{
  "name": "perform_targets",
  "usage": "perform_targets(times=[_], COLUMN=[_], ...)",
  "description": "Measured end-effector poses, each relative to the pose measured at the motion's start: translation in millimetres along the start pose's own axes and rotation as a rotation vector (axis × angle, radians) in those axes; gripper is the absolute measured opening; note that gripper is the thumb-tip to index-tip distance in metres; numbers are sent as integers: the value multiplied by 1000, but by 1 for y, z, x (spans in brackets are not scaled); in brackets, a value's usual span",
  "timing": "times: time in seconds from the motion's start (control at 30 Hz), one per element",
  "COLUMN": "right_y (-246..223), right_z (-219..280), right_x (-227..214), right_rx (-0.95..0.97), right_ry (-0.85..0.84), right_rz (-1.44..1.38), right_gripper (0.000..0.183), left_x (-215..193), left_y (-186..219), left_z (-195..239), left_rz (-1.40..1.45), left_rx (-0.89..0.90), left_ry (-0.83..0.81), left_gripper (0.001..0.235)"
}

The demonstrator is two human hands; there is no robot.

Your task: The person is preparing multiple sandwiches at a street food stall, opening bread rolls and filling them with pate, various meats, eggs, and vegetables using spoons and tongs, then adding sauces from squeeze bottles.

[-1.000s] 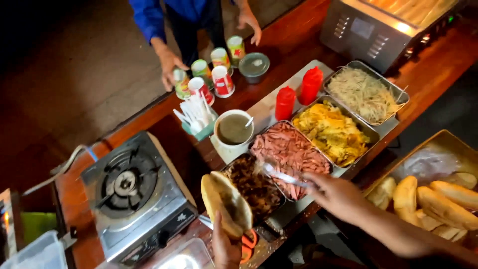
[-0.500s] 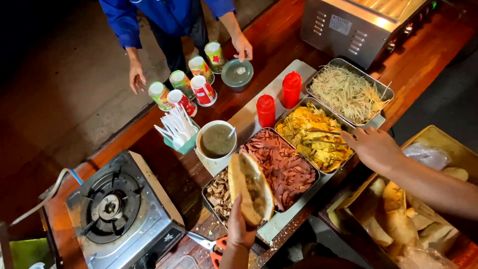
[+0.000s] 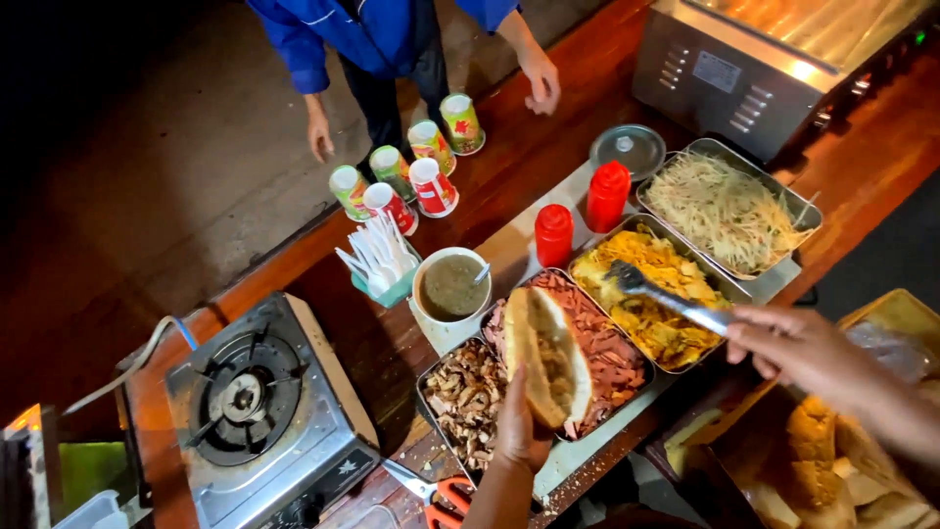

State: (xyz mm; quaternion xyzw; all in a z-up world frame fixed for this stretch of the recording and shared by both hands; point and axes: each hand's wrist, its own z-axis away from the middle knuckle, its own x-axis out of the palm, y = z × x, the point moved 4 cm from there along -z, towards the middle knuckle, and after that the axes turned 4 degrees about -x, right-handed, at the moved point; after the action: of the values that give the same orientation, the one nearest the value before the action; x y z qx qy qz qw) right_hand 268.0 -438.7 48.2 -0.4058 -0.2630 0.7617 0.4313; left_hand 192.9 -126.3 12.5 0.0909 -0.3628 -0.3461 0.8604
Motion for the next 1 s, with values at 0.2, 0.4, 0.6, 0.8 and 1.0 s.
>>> perform_targets(times=[0.2,0.4,0.6,0.8,1.0], right_y=[-28,-31,8,35,3], right_z=[25,21,-45,-83,-29], right_x=[80,61,32,54,21], right_rx=[-125,-132,-129,-108,93], right_ry=[-84,-84,55,13,90], right_rz=[474,583,1073,1109,518], right_gripper=[40,48,52,50,44], left_x=[3,-12,-31,-33,-36], left_y=[-11,-3,3,4,7], left_z=[-15,1,16,25,25], left_rz=[62,124,82,202,169], left_rx=[16,46,54,-24,-17], left_ry=[-97,25,81,322,257], left_gripper=[89,80,95,74,79])
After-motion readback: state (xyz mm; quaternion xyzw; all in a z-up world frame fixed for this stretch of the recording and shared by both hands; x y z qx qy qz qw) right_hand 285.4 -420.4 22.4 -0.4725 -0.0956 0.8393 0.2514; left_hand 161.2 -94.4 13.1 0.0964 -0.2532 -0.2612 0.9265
